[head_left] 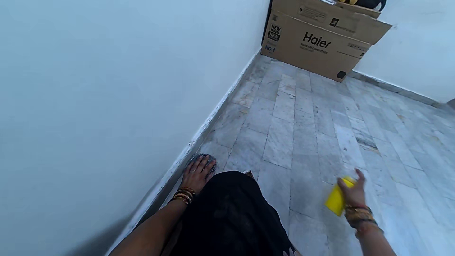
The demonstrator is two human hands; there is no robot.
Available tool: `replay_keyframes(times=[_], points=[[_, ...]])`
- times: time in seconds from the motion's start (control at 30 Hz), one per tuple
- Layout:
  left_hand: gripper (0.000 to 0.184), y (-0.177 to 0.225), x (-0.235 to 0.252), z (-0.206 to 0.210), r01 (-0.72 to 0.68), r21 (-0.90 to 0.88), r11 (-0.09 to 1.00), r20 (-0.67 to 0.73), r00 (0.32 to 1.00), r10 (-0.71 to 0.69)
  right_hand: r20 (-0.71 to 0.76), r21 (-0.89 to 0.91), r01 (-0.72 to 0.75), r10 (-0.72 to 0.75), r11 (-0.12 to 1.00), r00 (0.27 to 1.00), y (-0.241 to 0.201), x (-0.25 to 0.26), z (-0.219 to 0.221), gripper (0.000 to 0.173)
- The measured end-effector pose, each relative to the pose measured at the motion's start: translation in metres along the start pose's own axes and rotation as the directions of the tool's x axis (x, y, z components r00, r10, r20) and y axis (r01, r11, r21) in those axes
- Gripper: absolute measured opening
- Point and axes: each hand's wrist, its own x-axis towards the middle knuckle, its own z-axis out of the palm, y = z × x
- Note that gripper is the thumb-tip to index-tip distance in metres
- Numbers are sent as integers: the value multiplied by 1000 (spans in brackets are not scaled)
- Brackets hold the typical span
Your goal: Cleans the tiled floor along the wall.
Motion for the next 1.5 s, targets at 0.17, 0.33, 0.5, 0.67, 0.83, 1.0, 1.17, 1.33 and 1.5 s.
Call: replay_keyframes(times=[0.17, 0.33, 0.5, 0.67, 0.83, 1.0, 1.17, 1.33, 1.5], points=[[48, 6, 2, -8, 27, -44, 999, -17, 999, -28, 241, 68, 18, -34, 998, 970, -134, 17, 97, 81], [50, 5, 1, -8, 99, -58, 993, 104, 990, -93, 336, -48, 177, -151, 983, 930, -240, 35, 138, 78], [51, 6, 1, -6, 105, -38, 994, 133, 986, -99, 352, -147, 245, -181, 958, 918, -293, 42, 169, 80], [50, 6, -1, -2, 89, -34, 995, 82, 993, -86, 376, -200, 292, -202, 935, 904, -307, 38, 188, 77], [51, 7, 1, -9, 113, -42, 993, 162, 981, -105, 498, -269, 333, -165, 904, 851, -298, 45, 192, 76], [50, 8, 0, -7, 108, -31, 994, 131, 986, -103, 476, -312, 277, -103, 909, 873, -273, 46, 185, 79], [50, 6, 0, -2, 87, -13, 996, 84, 993, -86, 466, -265, 279, -131, 923, 875, -260, 41, 179, 75], [49, 6, 0, -3, 82, -9, 997, 57, 995, -81, 456, -269, 275, -130, 923, 881, -263, 43, 177, 70], [49, 6, -1, -1, 61, -2, 998, 22, 998, -61, 442, -279, 291, -146, 915, 885, -262, 42, 175, 66]])
